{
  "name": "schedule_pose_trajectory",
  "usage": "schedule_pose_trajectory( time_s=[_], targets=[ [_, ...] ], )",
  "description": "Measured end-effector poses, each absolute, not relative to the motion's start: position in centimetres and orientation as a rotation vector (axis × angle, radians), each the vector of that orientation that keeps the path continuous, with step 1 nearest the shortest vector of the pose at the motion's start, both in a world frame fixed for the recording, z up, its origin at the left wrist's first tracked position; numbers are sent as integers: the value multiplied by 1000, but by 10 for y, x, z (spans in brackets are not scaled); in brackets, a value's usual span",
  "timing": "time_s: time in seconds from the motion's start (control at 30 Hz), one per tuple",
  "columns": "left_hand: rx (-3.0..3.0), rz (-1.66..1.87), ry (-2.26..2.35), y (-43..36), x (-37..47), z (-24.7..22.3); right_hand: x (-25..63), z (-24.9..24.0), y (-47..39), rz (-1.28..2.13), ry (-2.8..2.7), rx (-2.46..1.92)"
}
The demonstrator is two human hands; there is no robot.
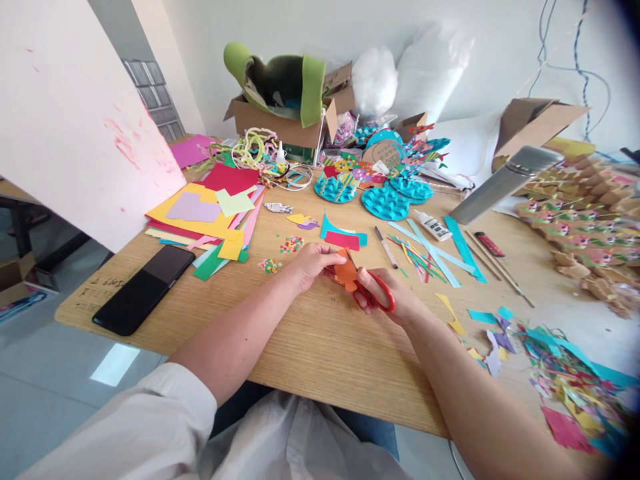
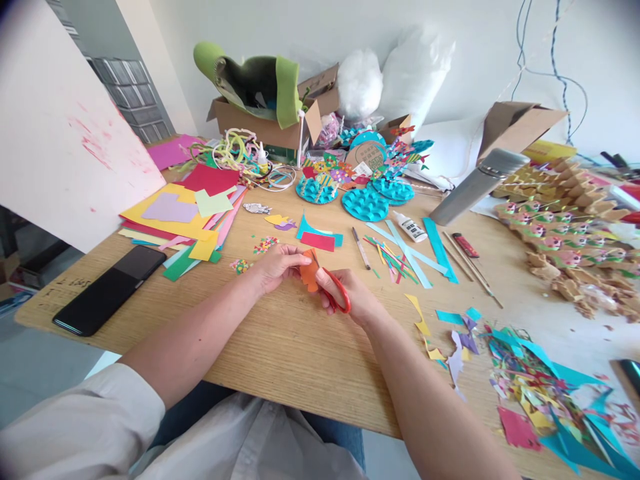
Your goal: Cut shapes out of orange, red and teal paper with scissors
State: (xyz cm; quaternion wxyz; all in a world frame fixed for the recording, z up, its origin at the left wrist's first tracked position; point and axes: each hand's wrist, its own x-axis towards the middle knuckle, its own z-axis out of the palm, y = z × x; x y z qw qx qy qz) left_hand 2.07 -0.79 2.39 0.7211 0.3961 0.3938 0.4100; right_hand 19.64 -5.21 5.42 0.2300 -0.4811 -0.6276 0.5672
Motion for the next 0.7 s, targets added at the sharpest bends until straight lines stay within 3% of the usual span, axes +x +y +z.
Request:
schedule_pose_trajectory(
  time_s=[0.7],
  targets=[
    [867,887,904,-9,21,28,198,50,-49,1535,-1730,-1403]
  ],
)
